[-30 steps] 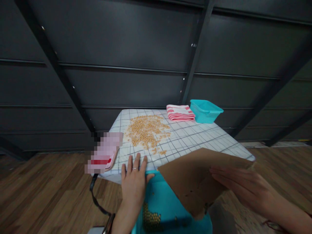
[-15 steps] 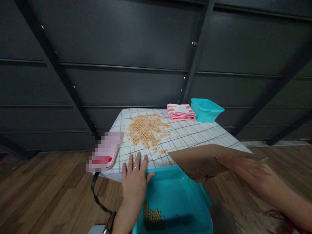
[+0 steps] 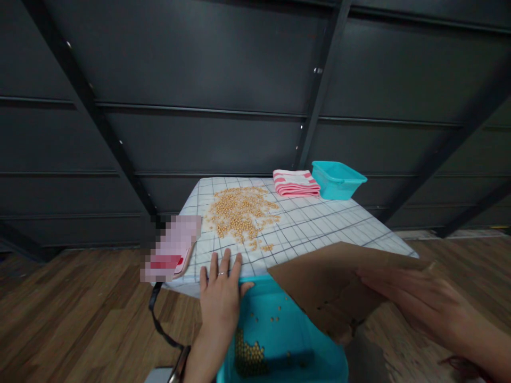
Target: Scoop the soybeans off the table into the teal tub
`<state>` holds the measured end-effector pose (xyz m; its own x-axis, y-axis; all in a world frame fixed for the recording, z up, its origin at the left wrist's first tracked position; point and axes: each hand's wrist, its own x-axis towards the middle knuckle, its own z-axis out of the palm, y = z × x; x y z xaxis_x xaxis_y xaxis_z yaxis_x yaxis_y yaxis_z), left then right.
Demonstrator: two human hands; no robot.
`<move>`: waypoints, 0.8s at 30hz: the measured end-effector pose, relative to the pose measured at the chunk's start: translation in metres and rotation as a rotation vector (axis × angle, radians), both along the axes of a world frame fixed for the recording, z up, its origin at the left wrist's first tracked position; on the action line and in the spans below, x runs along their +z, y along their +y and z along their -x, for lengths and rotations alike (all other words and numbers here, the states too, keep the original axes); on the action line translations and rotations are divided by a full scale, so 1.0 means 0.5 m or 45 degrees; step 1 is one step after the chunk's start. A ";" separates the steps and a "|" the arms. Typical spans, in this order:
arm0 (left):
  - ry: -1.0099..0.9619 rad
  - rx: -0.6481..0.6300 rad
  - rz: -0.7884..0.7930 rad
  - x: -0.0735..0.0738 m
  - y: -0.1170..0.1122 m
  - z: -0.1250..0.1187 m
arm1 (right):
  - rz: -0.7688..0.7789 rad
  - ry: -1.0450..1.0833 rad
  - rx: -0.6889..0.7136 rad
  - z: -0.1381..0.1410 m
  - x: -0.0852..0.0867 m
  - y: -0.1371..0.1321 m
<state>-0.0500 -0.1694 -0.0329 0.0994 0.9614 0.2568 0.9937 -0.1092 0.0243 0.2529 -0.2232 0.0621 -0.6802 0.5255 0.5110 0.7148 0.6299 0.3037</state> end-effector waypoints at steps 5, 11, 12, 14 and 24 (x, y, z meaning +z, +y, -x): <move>0.000 0.018 0.022 0.004 -0.002 -0.003 | -0.153 -0.108 0.049 -0.007 0.006 0.033; 0.011 0.033 0.042 0.006 -0.005 -0.007 | -0.197 -0.163 0.057 0.004 -0.011 0.070; 0.018 0.034 0.046 0.006 -0.004 -0.007 | -0.192 -0.162 0.066 0.006 -0.015 0.074; 0.038 0.037 0.048 0.005 -0.004 -0.007 | -0.184 -0.167 0.072 0.009 -0.021 0.082; 0.079 0.028 -0.003 0.004 -0.004 -0.005 | -0.185 -0.176 0.116 0.026 -0.010 0.069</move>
<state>-0.0475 -0.1716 -0.0307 0.0943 0.9628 0.2531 0.9954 -0.0876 -0.0379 0.2400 -0.1886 0.0571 -0.7903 0.3866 0.4753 0.6023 0.6326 0.4869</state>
